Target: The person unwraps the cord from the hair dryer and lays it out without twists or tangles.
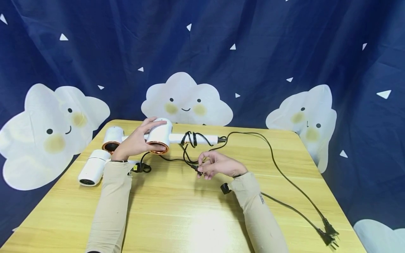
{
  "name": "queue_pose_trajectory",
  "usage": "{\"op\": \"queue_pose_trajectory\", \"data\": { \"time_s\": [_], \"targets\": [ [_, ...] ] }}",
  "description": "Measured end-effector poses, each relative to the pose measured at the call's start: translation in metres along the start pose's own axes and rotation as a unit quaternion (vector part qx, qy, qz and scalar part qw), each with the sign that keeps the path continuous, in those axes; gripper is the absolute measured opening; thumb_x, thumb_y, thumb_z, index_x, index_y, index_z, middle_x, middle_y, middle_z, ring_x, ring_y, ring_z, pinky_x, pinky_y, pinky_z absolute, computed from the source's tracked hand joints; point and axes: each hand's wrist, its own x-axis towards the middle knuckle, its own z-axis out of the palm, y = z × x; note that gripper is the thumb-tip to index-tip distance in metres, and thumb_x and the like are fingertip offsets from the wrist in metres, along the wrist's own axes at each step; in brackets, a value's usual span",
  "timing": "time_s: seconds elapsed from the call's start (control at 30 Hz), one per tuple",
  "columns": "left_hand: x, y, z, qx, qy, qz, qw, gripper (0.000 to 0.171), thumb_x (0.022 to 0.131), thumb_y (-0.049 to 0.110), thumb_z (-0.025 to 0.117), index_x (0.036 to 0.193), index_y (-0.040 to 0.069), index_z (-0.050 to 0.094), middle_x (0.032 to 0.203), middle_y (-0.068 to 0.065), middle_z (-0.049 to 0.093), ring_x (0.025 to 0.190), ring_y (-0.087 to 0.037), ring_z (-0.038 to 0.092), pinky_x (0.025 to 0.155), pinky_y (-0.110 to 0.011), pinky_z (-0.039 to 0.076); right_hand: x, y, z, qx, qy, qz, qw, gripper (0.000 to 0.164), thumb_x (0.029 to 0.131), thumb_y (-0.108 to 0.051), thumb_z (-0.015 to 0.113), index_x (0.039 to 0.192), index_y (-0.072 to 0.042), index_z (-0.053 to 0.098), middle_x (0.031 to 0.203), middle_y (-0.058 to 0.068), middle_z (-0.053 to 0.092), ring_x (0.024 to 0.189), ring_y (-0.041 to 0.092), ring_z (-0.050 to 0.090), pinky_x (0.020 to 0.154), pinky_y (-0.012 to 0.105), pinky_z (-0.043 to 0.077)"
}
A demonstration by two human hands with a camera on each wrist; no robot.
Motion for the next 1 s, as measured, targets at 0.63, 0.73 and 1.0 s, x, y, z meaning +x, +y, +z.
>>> {"op": "queue_pose_trajectory", "data": {
  "time_s": [0.63,0.73,1.0],
  "targets": [
    [0.001,0.001,0.001,-0.008,-0.006,0.008,0.9999,0.093,0.071,0.031,0.098,0.151,0.032,0.052,0.169,-0.007,0.024,0.148,-0.042,0.037,0.115,-0.063,0.037,-0.004,0.034,-0.031,0.204,0.152,-0.001,0.967,0.055,0.103,-0.001,0.058,0.149,0.019,0.034,0.100,0.009,0.079,0.082,0.011,0.075,0.078,0.024,0.062],
    [0.001,0.002,0.001,-0.011,-0.007,0.008,0.9999,0.093,0.070,0.030,0.098,0.151,0.032,0.052,0.169,-0.007,0.025,0.147,-0.041,0.037,0.115,-0.062,0.038,-0.007,0.034,-0.034,0.231,0.180,-0.010,0.956,0.035,0.103,0.000,0.056,0.138,0.009,0.057,0.100,0.009,0.079,0.083,0.012,0.076,0.079,0.023,0.062],
    [0.003,0.004,0.003,-0.016,-0.014,0.008,0.9997,0.093,0.069,0.031,0.098,0.151,0.032,0.053,0.170,-0.007,0.024,0.147,-0.041,0.038,0.115,-0.062,0.038,-0.011,0.035,-0.041,0.271,0.255,-0.039,0.928,0.027,0.108,0.000,0.043,0.102,-0.007,0.069,0.096,0.007,0.078,0.086,0.011,0.075,0.084,0.022,0.061]
  ]
}}
